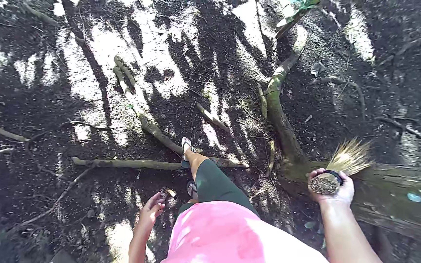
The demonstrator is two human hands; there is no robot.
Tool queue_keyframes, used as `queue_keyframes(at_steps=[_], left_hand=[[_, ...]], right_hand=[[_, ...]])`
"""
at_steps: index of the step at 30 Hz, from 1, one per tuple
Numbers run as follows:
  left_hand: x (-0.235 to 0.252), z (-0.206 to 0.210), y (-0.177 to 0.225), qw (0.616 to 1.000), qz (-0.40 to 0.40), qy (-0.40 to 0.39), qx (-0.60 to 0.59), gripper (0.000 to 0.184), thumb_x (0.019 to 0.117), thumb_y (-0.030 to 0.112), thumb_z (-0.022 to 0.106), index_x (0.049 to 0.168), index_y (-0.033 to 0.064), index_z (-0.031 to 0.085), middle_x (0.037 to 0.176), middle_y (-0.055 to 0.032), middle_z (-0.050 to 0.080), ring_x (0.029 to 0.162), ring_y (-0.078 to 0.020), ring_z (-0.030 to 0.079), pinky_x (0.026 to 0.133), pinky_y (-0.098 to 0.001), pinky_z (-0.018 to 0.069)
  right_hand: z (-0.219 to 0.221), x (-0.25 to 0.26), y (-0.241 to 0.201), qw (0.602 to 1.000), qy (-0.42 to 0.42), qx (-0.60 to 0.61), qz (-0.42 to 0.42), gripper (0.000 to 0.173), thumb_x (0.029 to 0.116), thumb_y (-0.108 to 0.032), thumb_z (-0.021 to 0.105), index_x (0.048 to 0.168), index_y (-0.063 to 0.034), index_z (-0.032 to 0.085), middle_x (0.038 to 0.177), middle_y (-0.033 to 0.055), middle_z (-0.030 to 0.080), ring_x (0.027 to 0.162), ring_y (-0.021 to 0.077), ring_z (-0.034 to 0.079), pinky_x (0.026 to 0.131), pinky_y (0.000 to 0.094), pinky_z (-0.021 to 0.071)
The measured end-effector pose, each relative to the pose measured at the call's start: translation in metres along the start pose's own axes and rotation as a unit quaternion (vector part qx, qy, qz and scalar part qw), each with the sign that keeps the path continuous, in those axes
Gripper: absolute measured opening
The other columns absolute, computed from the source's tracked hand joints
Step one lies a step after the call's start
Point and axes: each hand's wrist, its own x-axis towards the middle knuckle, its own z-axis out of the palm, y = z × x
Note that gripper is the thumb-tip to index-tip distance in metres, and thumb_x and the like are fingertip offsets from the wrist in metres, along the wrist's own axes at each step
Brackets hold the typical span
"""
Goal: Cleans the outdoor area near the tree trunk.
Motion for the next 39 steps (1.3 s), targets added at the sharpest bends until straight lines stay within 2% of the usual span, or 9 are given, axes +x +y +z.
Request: queue_keyframes(at_steps=[6,13,17,21,23,26,29,33,39], left_hand=[[-0.004,-0.004,-0.002,0.999,-0.013,0.030,-0.020,0.048,0.1025,0.004,0.046,0.150,0.0030,0.044,0.134,-0.0224,0.060,0.110,-0.0276,0.066,0.091,-0.0412,0.0547],[-0.007,-0.013,-0.008,0.998,0.001,0.041,-0.049,0.049,0.1014,0.004,0.046,0.150,0.0023,0.043,0.134,-0.0221,0.060,0.109,-0.0273,0.067,0.091,-0.0408,0.0551],[-0.028,-0.019,-0.016,0.987,-0.011,0.098,-0.126,0.048,0.1025,0.006,0.045,0.150,0.0051,0.044,0.134,-0.0200,0.061,0.108,-0.0254,0.067,0.090,-0.0391,0.0557],[-0.043,-0.018,-0.050,0.973,-0.054,0.147,-0.170,0.046,0.1051,0.008,0.044,0.151,0.0042,0.043,0.134,-0.0213,0.060,0.107,-0.0257,0.067,0.090,-0.0394,0.0551],[-0.044,-0.015,-0.064,0.969,-0.074,0.158,-0.174,0.044,0.1064,0.008,0.044,0.150,0.0038,0.043,0.134,-0.0216,0.061,0.108,-0.0260,0.067,0.091,-0.0402,0.0549],[-0.037,-0.010,-0.060,0.970,-0.065,0.152,-0.177,0.044,0.1064,0.011,0.044,0.150,0.0041,0.044,0.134,-0.0211,0.061,0.109,-0.0263,0.067,0.093,-0.0401,0.0547],[-0.026,-0.006,-0.038,0.971,-0.034,0.150,-0.184,0.045,0.1077,0.011,0.043,0.151,0.0031,0.041,0.136,-0.0232,0.058,0.111,-0.0276,0.066,0.094,-0.0398,0.0539],[-0.008,0.009,-0.016,0.976,-0.005,0.137,-0.170,0.044,0.1074,0.010,0.043,0.151,0.0015,0.042,0.136,-0.0236,0.058,0.111,-0.0284,0.065,0.094,-0.0411,0.0538],[0.012,0.036,-0.015,0.989,0.028,0.097,-0.105,0.044,0.1057,0.007,0.045,0.149,0.0021,0.045,0.133,-0.0223,0.060,0.109,-0.0267,0.067,0.092,-0.0403,0.0552]], right_hand=[[-0.027,-0.002,0.011,1.000,0.016,-0.010,0.023,0.038,0.1062,-0.044,0.031,0.095,-0.0153,0.053,0.073,0.0003,0.066,0.066,0.0117,0.069,0.060,0.0267,0.0594],[-0.022,-0.007,0.025,0.998,0.024,-0.025,0.056,0.034,0.1060,-0.042,0.034,0.096,-0.0159,0.052,0.074,0.0006,0.066,0.066,0.0111,0.069,0.059,0.0250,0.0589],[0.014,0.000,0.046,0.995,0.036,-0.067,0.058,0.031,0.1056,-0.042,0.035,0.099,-0.0157,0.050,0.075,0.0013,0.063,0.064,0.0114,0.067,0.057,0.0266,0.0577],[0.060,0.005,0.078,0.991,0.023,-0.106,0.073,0.027,0.1050,-0.041,0.037,0.103,-0.0164,0.047,0.079,0.0017,0.061,0.065,0.0119,0.065,0.057,0.0273,0.0565],[0.069,0.000,0.083,0.984,0.027,-0.144,0.100,0.028,0.1049,-0.042,0.038,0.103,-0.0162,0.049,0.078,0.0014,0.062,0.065,0.0117,0.065,0.057,0.0271,0.0564],[0.072,-0.002,0.085,0.969,0.018,-0.209,0.131,0.025,0.1049,-0.039,0.041,0.104,-0.0152,0.049,0.077,0.0020,0.062,0.063,0.0113,0.065,0.056,0.0259,0.0571],[0.070,-0.008,0.084,0.955,0.008,-0.253,0.156,0.022,0.1046,-0.036,0.045,0.105,-0.0147,0.051,0.078,0.0024,0.063,0.064,0.0114,0.066,0.057,0.0267,0.0582],[0.062,-0.015,0.080,0.954,0.001,-0.245,0.173,0.023,0.1045,-0.035,0.046,0.103,-0.0131,0.053,0.076,0.0027,0.064,0.063,0.0116,0.067,0.056,0.0266,0.0590],[0.014,0.001,0.094,0.967,0.009,-0.191,0.169,0.026,0.1053,-0.037,0.042,0.101,-0.0132,0.052,0.074,0.0028,0.063,0.062,0.0130,0.067,0.058,0.0280,0.0596]])
